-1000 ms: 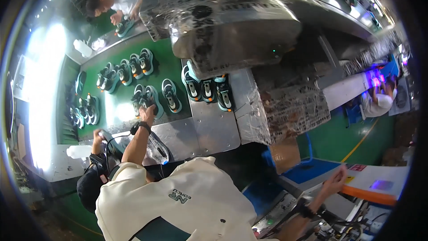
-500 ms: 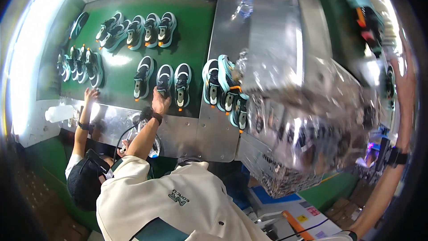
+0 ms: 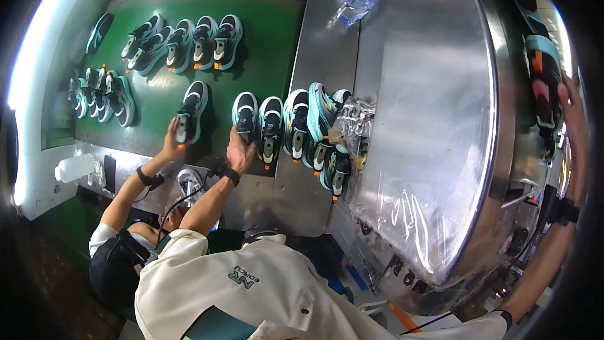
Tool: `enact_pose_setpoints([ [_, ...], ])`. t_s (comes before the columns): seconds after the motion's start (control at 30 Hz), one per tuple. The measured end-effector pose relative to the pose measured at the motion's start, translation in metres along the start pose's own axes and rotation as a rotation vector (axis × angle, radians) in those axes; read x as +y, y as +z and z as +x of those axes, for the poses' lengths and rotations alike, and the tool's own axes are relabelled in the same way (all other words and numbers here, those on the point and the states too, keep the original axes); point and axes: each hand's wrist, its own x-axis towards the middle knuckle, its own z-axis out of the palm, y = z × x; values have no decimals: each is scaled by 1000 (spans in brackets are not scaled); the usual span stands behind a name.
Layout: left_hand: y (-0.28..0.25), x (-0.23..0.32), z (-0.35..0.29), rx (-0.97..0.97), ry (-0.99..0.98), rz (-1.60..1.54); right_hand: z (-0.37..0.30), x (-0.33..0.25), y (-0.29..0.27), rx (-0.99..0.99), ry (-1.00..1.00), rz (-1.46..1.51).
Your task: Operating a machine to attach soles to footwear in a shoe factory.
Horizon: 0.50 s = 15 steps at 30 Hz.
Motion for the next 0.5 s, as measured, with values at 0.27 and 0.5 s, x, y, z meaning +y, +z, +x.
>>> enact_pose_setpoints([
  [0.27, 14, -10, 6, -9, 142, -49, -189, -63, 19, 95, 235, 472],
  [0.5, -4, -14, -12, 120, 468, 81, -213, -142, 14, 473, 263, 703],
])
